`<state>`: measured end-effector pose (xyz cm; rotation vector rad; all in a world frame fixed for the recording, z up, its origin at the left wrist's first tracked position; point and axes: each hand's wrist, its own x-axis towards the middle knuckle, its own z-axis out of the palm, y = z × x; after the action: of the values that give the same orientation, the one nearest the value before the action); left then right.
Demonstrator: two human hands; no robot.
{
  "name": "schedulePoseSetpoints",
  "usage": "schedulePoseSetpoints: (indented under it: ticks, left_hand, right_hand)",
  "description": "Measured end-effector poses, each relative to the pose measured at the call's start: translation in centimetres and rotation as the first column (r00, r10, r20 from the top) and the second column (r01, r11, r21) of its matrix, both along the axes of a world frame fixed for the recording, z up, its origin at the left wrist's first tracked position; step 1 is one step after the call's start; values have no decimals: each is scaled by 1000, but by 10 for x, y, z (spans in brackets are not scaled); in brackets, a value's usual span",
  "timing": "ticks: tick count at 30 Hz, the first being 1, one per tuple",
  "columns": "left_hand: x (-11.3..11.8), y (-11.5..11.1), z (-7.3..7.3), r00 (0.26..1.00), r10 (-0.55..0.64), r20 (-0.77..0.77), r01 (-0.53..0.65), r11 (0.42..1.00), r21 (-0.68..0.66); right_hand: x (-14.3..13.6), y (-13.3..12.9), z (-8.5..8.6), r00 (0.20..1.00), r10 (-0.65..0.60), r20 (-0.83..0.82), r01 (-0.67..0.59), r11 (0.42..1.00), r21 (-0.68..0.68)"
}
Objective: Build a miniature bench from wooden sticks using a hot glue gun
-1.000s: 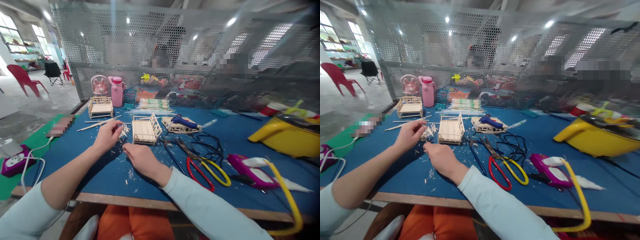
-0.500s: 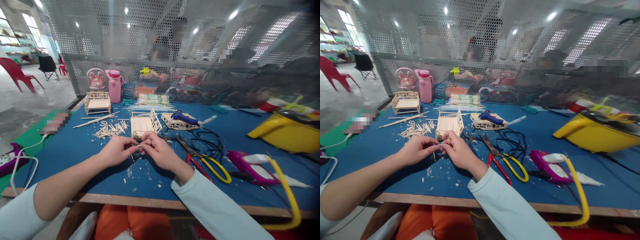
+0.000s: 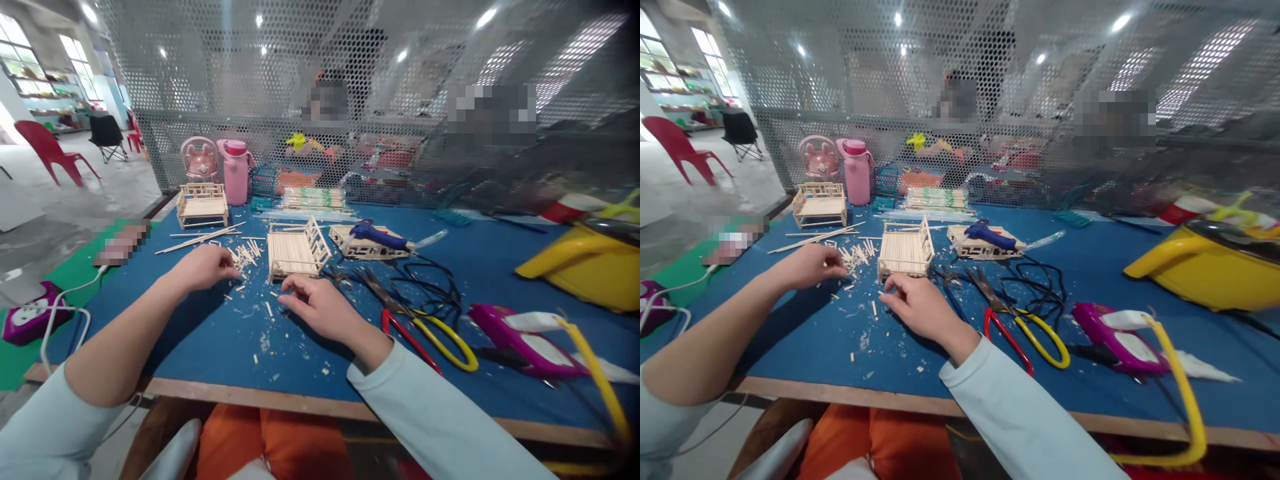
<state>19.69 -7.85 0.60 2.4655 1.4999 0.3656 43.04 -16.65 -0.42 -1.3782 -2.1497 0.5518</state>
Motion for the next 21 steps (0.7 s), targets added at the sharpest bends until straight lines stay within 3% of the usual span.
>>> schedulePoseSetpoints:
  ticks: [3, 5, 8, 12, 21]
  left_hand:
    - [-15, 16, -3, 980, 195, -34, -188, 969, 158]
    - [-22, 25, -7, 973, 224, -51, -212, 961, 179]
    - [-22, 35, -14, 985, 160, -63, -146, 973, 181]
    - [-11, 40, -19, 996, -14, -89, 30, 984, 174]
    - [-6, 33, -13, 978, -189, -83, 196, 976, 92]
  right_hand:
    - [-1, -1, -2, 1000, 16, 19, -16, 1000, 2]
    - [-2, -1, -2, 999, 34, 41, -33, 999, -6]
    - [-2, -2, -2, 995, 58, 82, -56, 998, -22]
    - [-3, -2, -3, 989, 106, 107, -103, 994, -36]
    - [-3, -1, -4, 985, 117, 127, -114, 993, -34]
